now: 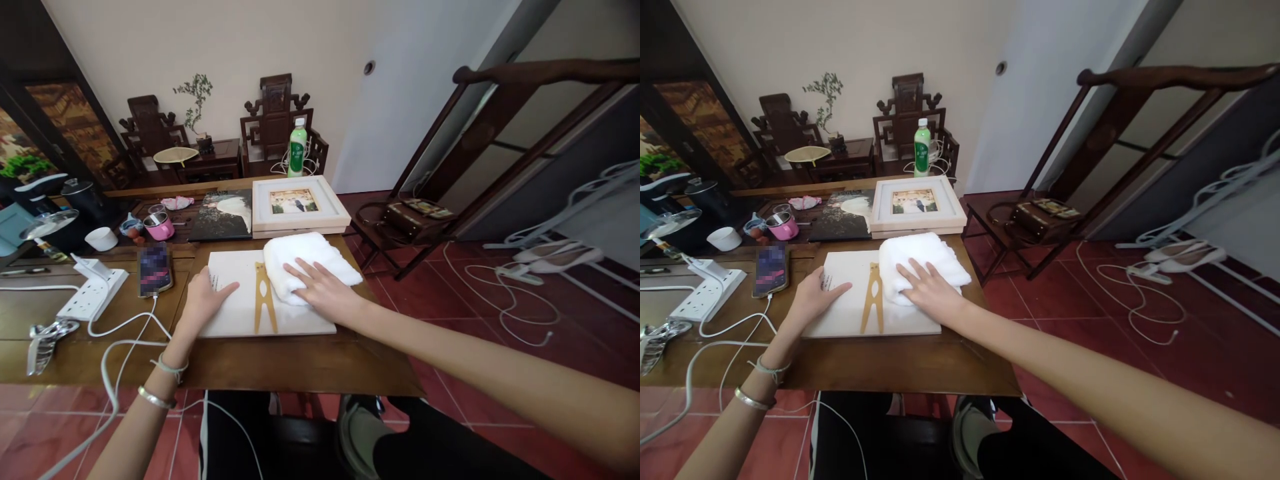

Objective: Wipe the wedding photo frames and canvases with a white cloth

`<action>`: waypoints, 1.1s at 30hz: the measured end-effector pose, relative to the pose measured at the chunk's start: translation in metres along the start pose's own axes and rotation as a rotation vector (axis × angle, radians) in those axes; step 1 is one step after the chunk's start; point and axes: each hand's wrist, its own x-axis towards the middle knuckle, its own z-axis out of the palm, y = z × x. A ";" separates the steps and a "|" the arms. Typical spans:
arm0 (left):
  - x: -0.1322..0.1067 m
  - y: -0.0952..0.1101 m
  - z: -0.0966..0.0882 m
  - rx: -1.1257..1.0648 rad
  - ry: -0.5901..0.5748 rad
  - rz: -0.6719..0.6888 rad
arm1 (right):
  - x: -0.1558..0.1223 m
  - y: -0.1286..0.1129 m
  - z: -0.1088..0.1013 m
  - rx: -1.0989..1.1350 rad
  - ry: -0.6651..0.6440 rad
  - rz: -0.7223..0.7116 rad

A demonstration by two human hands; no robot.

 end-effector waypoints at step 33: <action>-0.006 -0.031 0.029 -0.244 -0.077 0.432 | 0.009 -0.008 -0.037 0.299 -0.260 0.095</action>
